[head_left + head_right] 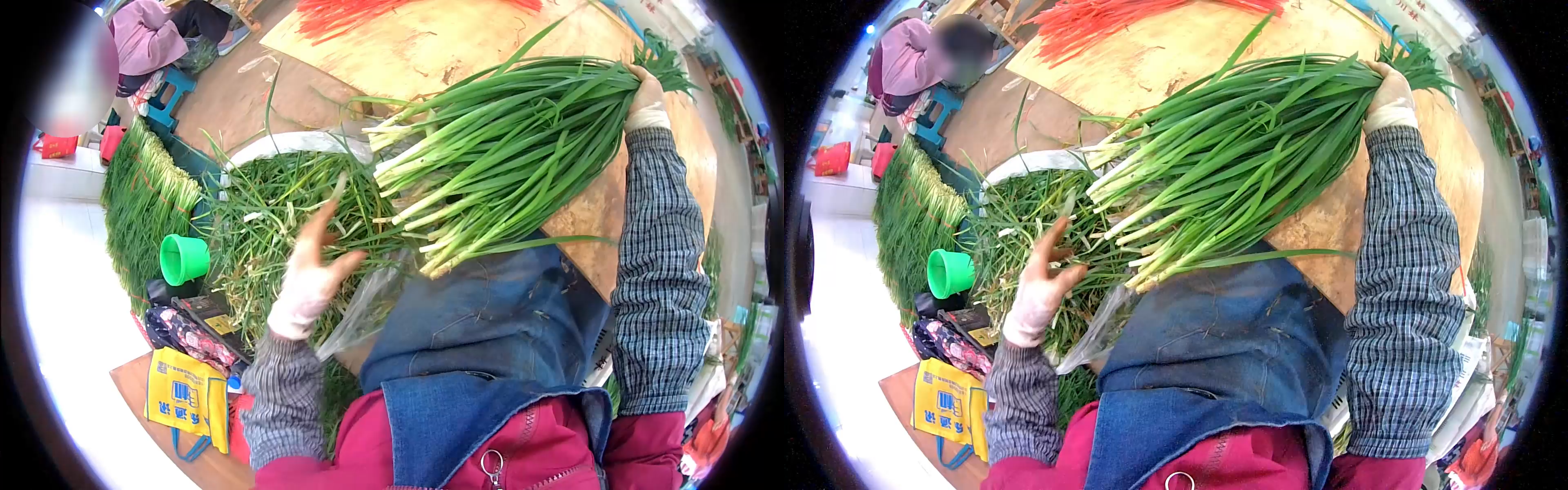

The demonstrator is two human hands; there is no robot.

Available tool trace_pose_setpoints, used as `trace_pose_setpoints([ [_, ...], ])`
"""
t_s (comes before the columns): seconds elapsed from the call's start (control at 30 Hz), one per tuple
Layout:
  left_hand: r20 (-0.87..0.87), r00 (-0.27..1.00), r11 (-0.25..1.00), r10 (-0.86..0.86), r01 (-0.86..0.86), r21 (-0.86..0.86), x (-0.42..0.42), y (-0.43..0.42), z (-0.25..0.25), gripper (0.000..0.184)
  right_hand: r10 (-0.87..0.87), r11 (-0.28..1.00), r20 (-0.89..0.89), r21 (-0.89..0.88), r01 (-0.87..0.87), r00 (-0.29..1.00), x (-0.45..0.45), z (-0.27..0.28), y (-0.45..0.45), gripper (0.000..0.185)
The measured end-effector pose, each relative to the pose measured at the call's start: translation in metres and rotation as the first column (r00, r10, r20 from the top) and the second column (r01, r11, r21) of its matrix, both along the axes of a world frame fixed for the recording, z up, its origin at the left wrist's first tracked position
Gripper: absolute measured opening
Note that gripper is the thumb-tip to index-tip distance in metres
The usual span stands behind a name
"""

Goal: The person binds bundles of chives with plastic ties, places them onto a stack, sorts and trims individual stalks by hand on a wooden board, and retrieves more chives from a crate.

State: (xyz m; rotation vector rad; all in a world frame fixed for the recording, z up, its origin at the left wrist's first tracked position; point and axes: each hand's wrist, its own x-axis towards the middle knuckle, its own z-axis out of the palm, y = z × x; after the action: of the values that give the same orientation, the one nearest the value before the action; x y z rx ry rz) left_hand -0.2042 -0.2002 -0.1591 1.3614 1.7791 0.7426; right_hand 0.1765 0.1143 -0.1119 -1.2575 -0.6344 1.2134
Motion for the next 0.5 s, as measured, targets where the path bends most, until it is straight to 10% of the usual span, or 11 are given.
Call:
trace_pose_setpoints([
  [0.03, 0.443, 0.893, 0.994, 0.084, -0.044, -0.098, 0.018, 0.012, 0.005, 0.076, 0.002, 1.0, 0.002, 0.014, -0.002, 1.0, 0.002, -0.001, 0.001, 0.018],
  [0.1, 0.803, 0.567, 0.981, 0.183, -0.055, -0.185, 0.055, 0.038, 0.016, 0.057, -0.01, 0.999, -0.002, 0.03, 0.01, 1.0, 0.004, -0.001, 0.005, 0.018],
  [0.23, 0.811, 0.423, 0.913, 0.404, -0.242, -0.329, 0.086, 0.056, 0.029, 0.026, 0.002, 0.999, -0.005, 0.054, -0.002, 1.0, -0.002, 0.006, -0.006, 0.021],
  [0.27, 0.732, 0.638, 0.964, 0.24, -0.247, -0.101, 0.082, 0.048, 0.002, 0.02, 0.03, 0.997, -0.003, 0.066, -0.029, 1.0, -0.003, 0.007, -0.009, 0.022],
  [0.3, 0.555, 0.777, 0.942, 0.296, -0.144, -0.302, 0.074, 0.035, 0.029, 0.018, 0.056, 0.996, 0.0, 0.074, -0.056, 0.998, -0.005, 0.007, -0.012, 0.023],
  [0.43, 0.27, 0.876, 0.91, 0.4, -0.344, -0.231, 0.005, -0.012, 0.018, 0.018, 0.112, 0.988, -0.041, 0.109, -0.107, 0.993, -0.012, 0.005, -0.013, 0.027],
  [0.47, -0.206, 0.972, 0.989, 0.11, -0.087, 0.116, -0.037, -0.032, -0.01, 0.017, 0.126, 0.988, -0.103, 0.108, -0.114, 0.987, -0.009, 0.003, -0.013, 0.028],
  [0.5, -0.688, 0.724, 0.909, -0.047, 0.316, 0.271, -0.074, -0.048, -0.034, 0.016, 0.131, 0.986, -0.11, 0.118, -0.118, 0.985, -0.006, 0.003, -0.012, 0.028],
])
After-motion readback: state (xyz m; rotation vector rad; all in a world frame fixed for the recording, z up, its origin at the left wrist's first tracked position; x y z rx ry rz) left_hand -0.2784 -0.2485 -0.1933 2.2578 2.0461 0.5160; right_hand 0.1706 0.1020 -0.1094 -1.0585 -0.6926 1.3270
